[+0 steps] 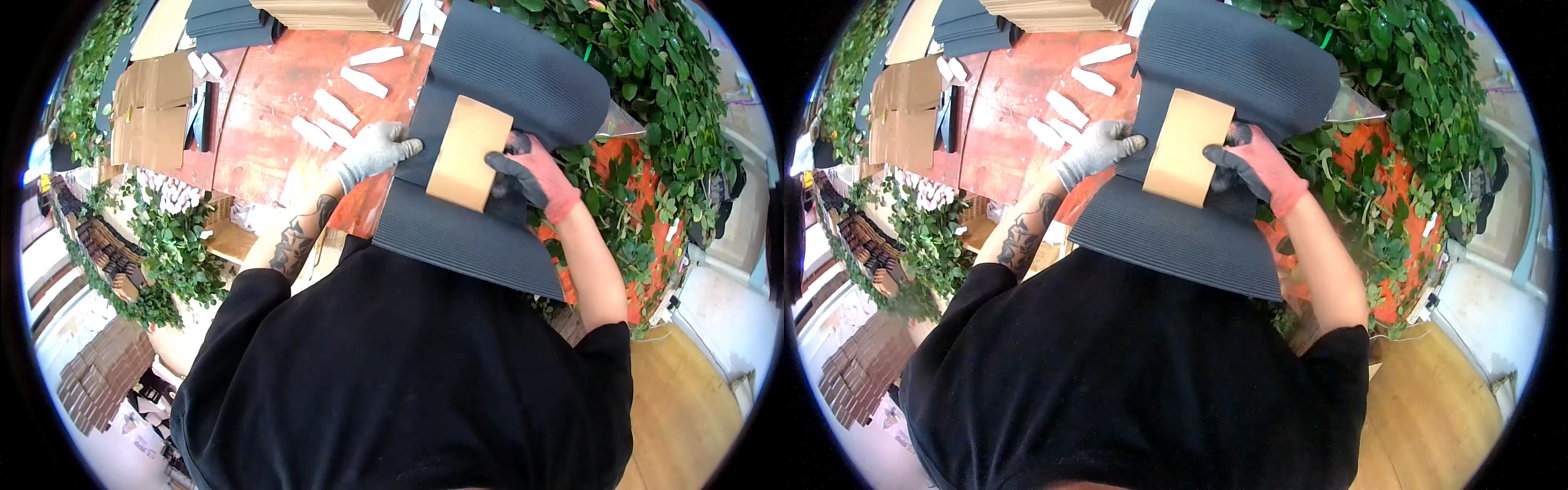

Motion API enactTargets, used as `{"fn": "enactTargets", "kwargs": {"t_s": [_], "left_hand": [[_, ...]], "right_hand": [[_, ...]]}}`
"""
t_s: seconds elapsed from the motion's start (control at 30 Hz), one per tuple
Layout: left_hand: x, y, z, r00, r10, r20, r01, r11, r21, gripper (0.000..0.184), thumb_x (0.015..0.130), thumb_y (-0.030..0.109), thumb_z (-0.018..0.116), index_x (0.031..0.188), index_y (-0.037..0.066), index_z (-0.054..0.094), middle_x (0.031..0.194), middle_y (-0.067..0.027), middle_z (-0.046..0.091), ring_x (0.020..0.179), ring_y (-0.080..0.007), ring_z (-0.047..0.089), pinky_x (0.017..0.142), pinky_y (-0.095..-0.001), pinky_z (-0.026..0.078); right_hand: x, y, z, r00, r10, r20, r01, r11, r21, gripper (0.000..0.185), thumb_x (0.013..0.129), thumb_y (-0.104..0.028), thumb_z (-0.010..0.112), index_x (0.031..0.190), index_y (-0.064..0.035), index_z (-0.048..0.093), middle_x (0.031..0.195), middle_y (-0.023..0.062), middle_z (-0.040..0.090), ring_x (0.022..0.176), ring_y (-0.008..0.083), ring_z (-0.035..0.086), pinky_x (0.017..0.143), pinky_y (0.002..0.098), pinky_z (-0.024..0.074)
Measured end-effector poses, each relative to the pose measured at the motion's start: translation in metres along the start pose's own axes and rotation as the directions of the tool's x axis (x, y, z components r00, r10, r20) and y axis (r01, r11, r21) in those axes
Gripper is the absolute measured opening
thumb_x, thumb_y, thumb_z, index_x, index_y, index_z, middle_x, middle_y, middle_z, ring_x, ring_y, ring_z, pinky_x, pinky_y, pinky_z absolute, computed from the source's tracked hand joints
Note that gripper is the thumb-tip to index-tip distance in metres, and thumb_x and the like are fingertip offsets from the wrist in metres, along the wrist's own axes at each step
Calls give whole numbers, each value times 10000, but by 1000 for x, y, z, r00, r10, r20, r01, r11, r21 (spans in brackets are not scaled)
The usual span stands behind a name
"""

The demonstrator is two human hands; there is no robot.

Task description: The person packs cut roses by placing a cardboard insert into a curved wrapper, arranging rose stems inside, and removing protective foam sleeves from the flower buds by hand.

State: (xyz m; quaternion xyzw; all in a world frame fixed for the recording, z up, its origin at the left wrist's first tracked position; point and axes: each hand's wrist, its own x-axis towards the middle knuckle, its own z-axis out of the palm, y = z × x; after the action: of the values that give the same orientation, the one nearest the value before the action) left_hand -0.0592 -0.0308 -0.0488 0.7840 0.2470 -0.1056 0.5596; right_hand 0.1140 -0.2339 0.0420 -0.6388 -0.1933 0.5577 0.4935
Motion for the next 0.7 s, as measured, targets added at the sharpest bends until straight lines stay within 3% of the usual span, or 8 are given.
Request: {"fn": "enactTargets", "kwargs": {"t_s": [0.03, 0.07, 0.2, 0.33, 0.43, 0.57, 0.63, 0.7], "left_hand": [[-2, 1, 0, 999, -37, 2, 37, 999, 27, 369, 833, 390, 658, 795, 25, 630, 658, -97, 609, 635, -200, 594, 615, -350, 465], [-3, 4, -3, 997, -72, 2, 71, 996, 56, 377, 823, 397, 664, 801, 21, 636, 664, -101, 619, 647, -206, 608, 621, -352, 471], [-14, 20, -4, 995, -81, -66, 92, 978, 188, 403, 808, 411, 669, 788, 10, 634, 667, -114, 625, 645, -218, 614, 617, -362, 474], [-8, 17, -4, 993, -105, -60, 111, 987, 119, 420, 802, 418, 667, 767, 1, 631, 651, -127, 621, 634, -229, 617, 610, -366, 474], [-8, 9, -1, 995, -83, -63, 89, 990, 109, 421, 800, 416, 668, 757, -1, 627, 637, -124, 614, 621, -228, 610, 604, -365, 471], [-6, 5, -3, 998, -48, -50, 52, 994, 98, 424, 802, 415, 669, 755, -4, 622, 623, -117, 606, 598, -217, 590, 593, -365, 466], [-8, 4, -2, 997, -59, -43, 62, 995, 73, 425, 802, 414, 669, 753, -5, 620, 620, -118, 602, 594, -215, 586, 591, -364, 465], [-7, 5, -3, 997, -65, -39, 67, 997, 42, 425, 803, 414, 669, 751, -5, 618, 617, -119, 598, 591, -212, 582, 588, -364, 464]], "right_hand": [[9, 15, -1, 993, -102, -67, 94, 990, -108, 362, 783, -104, 677, 1105, 41, 595, 984, 68, 653, 821, 109, 612, 709, 249, 500], [15, 19, -2, 985, 78, -152, -68, 995, 67, 317, 760, -109, 711, 1025, 45, 630, 946, 65, 658, 788, 104, 607, 697, 239, 490], [28, 28, -2, 953, 123, -279, -146, 987, -65, 305, 731, -141, 739, 954, 48, 653, 857, 50, 664, 759, 99, 606, 702, 250, 485], [39, 40, 1, 932, -13, -362, -123, 929, -350, 324, 745, -226, 701, 904, 51, 645, 854, 105, 683, 787, 189, 656, 752, 296, 497], [38, 32, 4, 930, 34, -366, -217, 855, -471, 314, 767, -227, 678, 881, 62, 633, 841, 146, 681, 835, 241, 664, 784, 317, 501], [45, 33, 5, 923, 34, -384, -205, 887, -413, 328, 773, -222, 669, 881, 84, 617, 807, 161, 673, 793, 230, 675, 769, 320, 516], [41, 19, 12, 919, 78, -387, -209, 927, -311, 202, 793, -138, 665, 834, 53, 612, 685, 84, 604, 530, 142, 582, 474, 301, 507], [37, 14, 16, 922, 142, -359, -246, 933, -263, 200, 801, -132, 655, 834, 57, 598, 691, 86, 598, 530, 143, 578, 467, 306, 506]]}}
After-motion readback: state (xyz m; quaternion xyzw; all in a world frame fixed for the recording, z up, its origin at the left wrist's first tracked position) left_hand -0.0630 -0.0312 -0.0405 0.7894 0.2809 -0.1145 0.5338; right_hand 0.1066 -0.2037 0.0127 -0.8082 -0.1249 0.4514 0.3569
